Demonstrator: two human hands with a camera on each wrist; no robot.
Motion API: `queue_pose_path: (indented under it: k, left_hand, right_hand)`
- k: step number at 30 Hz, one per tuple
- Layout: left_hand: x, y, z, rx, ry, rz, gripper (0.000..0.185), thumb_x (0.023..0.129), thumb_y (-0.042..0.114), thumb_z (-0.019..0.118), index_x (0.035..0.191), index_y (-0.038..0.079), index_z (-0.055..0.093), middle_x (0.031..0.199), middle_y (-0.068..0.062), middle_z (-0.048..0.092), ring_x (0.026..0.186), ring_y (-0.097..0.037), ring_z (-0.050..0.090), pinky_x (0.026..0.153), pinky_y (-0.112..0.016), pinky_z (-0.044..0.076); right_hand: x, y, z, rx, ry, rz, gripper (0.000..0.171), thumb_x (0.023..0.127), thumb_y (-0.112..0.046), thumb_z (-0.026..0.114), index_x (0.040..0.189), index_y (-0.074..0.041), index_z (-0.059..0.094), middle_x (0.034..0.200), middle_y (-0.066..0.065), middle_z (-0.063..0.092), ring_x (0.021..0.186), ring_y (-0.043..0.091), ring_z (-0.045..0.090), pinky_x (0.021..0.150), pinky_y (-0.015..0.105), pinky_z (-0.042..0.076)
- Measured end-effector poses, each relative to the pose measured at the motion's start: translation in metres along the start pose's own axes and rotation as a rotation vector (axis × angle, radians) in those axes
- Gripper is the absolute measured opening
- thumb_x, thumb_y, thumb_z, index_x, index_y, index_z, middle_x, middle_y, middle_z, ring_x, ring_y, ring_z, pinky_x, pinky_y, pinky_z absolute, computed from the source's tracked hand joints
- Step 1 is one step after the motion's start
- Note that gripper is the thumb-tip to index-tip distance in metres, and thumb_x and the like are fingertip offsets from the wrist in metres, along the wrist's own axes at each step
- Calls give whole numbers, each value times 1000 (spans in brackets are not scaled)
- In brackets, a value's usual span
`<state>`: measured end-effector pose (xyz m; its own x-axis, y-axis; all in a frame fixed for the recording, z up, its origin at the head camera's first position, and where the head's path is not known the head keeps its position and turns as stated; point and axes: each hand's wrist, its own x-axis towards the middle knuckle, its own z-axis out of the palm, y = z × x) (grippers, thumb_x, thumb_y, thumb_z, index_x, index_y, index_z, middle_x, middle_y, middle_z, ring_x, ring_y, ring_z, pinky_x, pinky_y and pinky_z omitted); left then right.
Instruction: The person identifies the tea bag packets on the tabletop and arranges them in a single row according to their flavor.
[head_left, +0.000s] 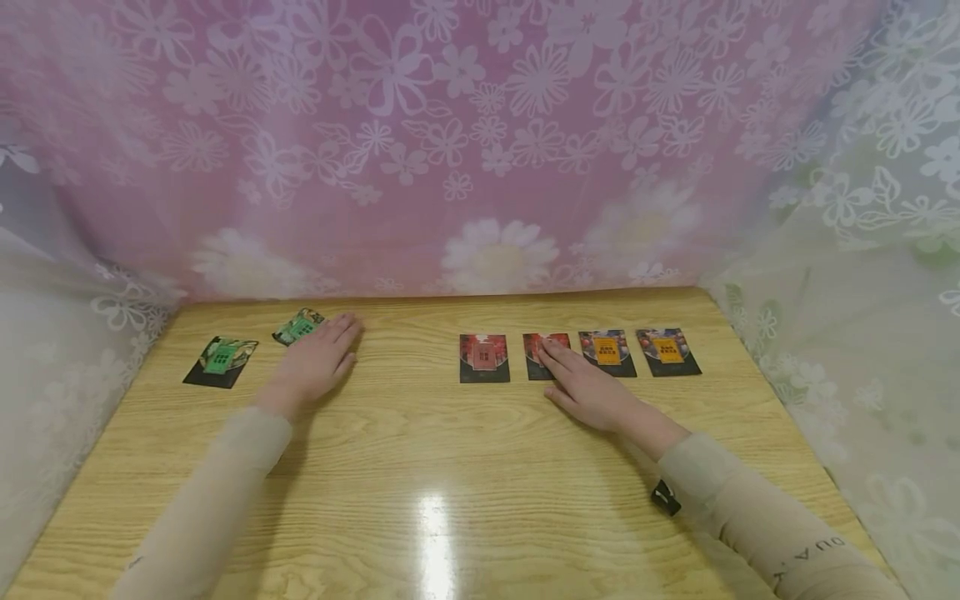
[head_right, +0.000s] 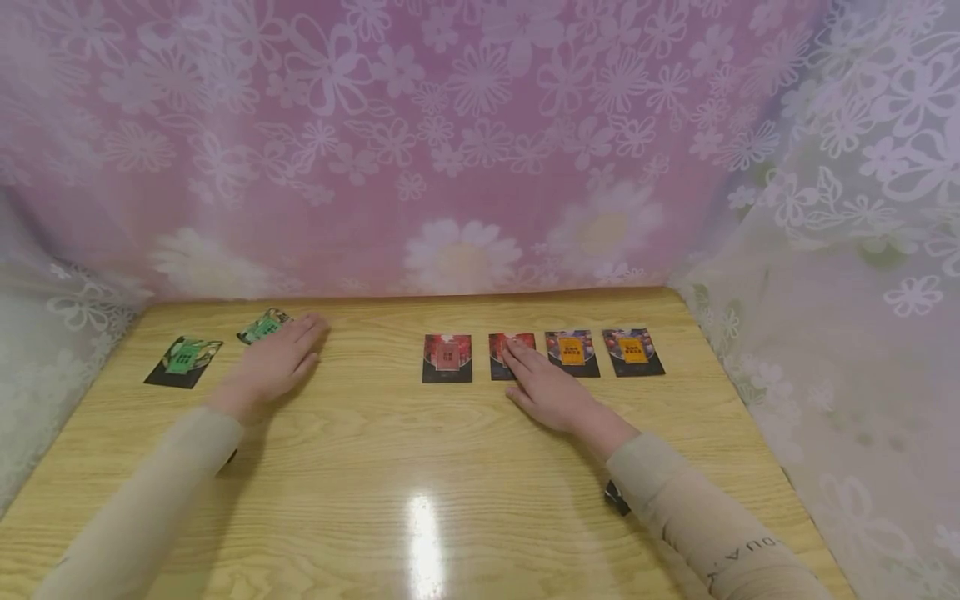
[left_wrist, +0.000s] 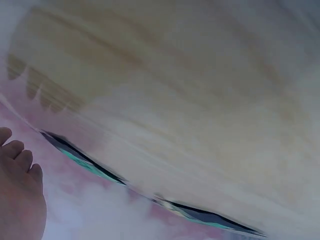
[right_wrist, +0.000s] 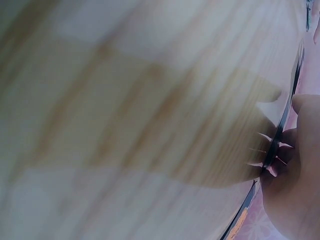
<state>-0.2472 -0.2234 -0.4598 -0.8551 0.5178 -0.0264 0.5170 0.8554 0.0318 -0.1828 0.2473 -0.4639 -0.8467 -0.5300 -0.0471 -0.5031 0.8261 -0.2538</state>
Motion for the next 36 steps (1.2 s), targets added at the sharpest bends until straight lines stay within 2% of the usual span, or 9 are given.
queue_pose_path:
  k: [9, 12, 16, 21, 26, 36]
  left_hand:
    - [-8, -27, 3, -12, -26, -200, 65, 115, 28, 40, 164, -11, 24, 171, -34, 22, 161, -50, 22, 135, -58, 21]
    - [-9, -31, 3, -31, -49, -255, 66, 115, 27, 38, 164, -13, 19, 171, -36, 20, 161, -51, 20, 135, -59, 20]
    - [-9, -33, 2, -51, -99, -296, 67, 115, 26, 37, 165, -13, 14, 172, -36, 16, 161, -51, 17, 134, -60, 20]
    - [-8, -33, 2, -66, -146, -316, 68, 116, 27, 34, 166, -12, 10, 173, -35, 11, 162, -50, 13, 134, -61, 20]
    - [-9, -32, 2, -79, -152, -308, 67, 116, 25, 33, 166, -13, 9, 173, -36, 9, 162, -51, 12, 134, -61, 20]
    - [-11, -26, 1, -78, -141, -199, 65, 116, 23, 37, 166, -12, 14, 174, -33, 10, 163, -49, 14, 133, -61, 21]
  right_hand:
    - [1, 0, 1, -3, -3, -6, 67, 112, -28, 55, 166, 1, 29, 177, 20, 22, 163, 42, 24, 131, 61, 30]
    - [1, 0, 1, -7, -3, -6, 66, 112, -29, 54, 166, 1, 29, 177, 20, 22, 163, 42, 24, 131, 61, 30]
    - [1, 0, 1, -8, 0, -9, 66, 113, -29, 53, 166, 1, 30, 177, 20, 22, 163, 42, 24, 131, 61, 30]
    - [2, 2, 2, -4, 1, -6, 67, 112, -30, 54, 167, 1, 29, 177, 20, 21, 163, 41, 24, 131, 61, 29]
    - [1, 2, 2, -3, 8, -11, 66, 113, -30, 54, 166, 0, 30, 176, 20, 22, 163, 42, 25, 130, 61, 30]
    - [1, 3, 3, -8, -13, 5, 68, 113, -33, 53, 168, -1, 27, 177, 19, 20, 164, 41, 23, 131, 61, 29]
